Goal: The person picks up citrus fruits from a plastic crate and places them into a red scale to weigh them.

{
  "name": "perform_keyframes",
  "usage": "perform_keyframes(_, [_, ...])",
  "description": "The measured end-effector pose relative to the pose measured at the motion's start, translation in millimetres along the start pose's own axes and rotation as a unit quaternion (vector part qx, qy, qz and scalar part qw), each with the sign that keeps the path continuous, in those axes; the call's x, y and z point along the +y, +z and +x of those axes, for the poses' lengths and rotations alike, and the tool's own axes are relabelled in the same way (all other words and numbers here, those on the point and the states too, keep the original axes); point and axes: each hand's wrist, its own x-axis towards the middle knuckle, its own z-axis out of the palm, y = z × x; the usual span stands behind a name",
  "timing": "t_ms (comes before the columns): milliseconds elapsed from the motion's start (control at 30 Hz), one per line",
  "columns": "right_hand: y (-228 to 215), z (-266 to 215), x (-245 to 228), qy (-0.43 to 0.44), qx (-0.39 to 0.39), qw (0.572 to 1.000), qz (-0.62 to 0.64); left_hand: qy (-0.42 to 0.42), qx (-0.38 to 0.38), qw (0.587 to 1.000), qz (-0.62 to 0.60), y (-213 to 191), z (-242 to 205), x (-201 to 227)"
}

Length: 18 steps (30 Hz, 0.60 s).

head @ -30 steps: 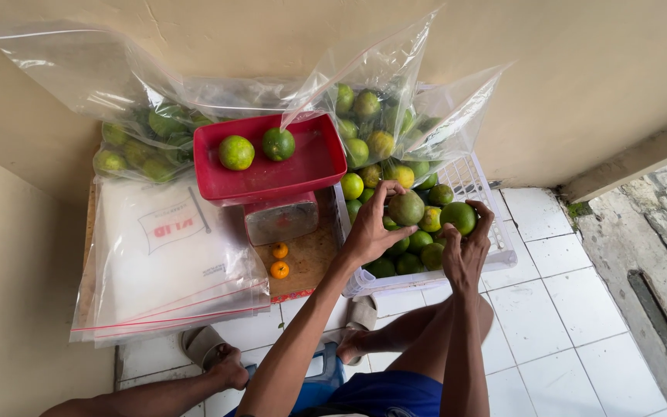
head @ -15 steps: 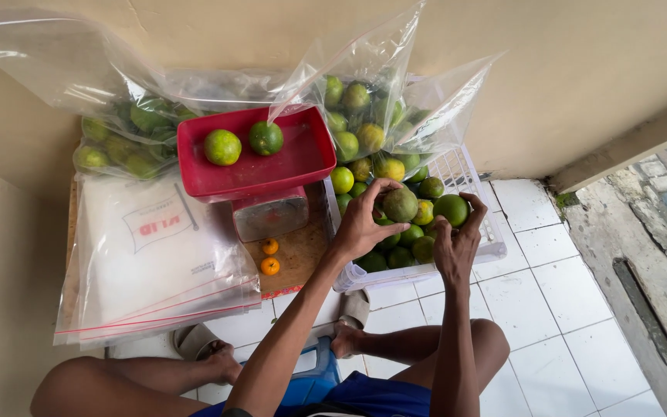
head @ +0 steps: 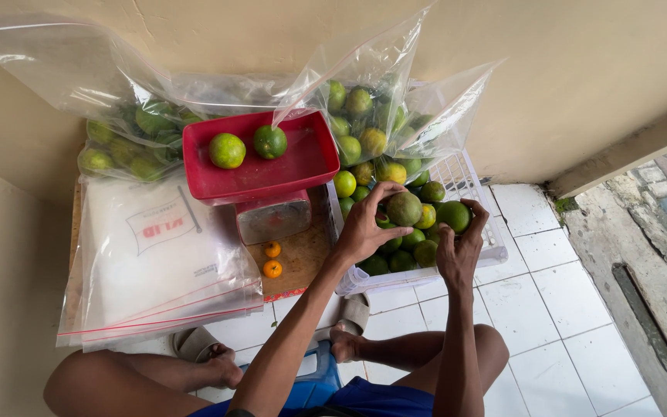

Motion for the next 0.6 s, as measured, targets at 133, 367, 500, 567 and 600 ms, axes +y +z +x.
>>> perform_keyframes(133, [-1, -1, -4, 0.002, -0.006, 1.0, 0.003, -0.007, 0.027, 0.999, 0.031, 1, 0, -1])
perform_keyframes(367, [4, -3, -14, 0.044, 0.005, 0.999, -0.029, -0.061, 0.099, 0.993, -0.014, 7, -4, 20])
perform_keyframes(500, [3, -2, 2, 0.047, 0.016, 0.997, -0.051, -0.088, 0.091, 0.99, -0.057, 8, -3, 2])
perform_keyframes(567, [3, 0, 11, 0.063, 0.023, 0.995, -0.073, -0.093, 0.095, 0.987, -0.085, 10, -3, -6])
perform_keyframes(600, [2, 0, 5, 0.062, 0.024, 0.995, -0.073, -0.091, 0.094, 0.988, -0.086, 11, -1, -18])
